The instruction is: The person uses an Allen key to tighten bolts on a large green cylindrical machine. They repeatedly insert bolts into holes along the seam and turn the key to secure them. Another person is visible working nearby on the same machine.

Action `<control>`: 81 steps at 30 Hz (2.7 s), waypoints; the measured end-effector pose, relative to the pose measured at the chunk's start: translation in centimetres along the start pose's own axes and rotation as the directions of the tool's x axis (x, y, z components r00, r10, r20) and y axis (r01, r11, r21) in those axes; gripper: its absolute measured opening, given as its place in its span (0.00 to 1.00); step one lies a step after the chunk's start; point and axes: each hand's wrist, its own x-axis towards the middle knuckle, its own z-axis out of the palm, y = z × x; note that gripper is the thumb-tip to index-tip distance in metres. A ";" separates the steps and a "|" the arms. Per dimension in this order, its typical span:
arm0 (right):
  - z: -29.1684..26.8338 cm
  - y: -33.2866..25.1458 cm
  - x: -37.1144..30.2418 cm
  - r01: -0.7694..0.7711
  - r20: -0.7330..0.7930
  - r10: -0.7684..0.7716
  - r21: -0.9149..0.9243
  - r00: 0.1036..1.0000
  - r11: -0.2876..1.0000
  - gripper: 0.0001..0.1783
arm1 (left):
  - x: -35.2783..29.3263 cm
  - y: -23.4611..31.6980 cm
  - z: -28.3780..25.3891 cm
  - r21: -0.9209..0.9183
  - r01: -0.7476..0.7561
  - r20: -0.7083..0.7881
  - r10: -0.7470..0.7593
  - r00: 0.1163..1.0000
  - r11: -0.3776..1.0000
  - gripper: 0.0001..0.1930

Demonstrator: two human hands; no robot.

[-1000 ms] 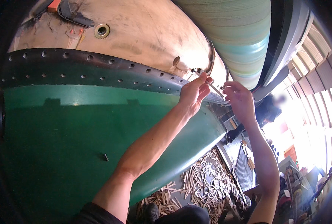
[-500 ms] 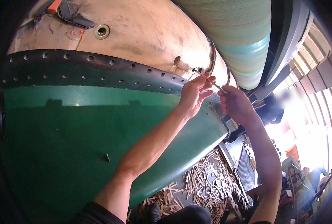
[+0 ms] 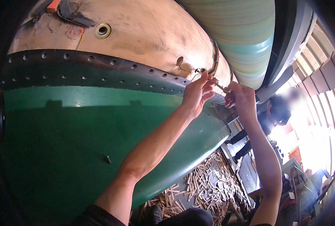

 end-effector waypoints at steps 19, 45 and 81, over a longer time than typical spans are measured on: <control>1.9 -0.3 -0.5 0.541 0.161 -0.641 -0.708 0.750 0.455 0.10 | 0.4 -0.5 0.8 -0.020 0.009 -0.158 -0.013 0.987 1.000 0.17; 6.3 5.9 -0.9 0.451 -0.254 -0.387 0.285 0.886 0.846 0.18 | -1.2 -0.1 0.9 0.105 0.105 0.080 -0.114 0.990 0.989 0.12; 10.7 6.9 4.6 0.281 -0.263 -0.484 -0.552 0.834 0.785 0.12 | -5.7 5.8 -8.6 0.656 0.331 -0.145 -0.316 0.937 0.679 0.18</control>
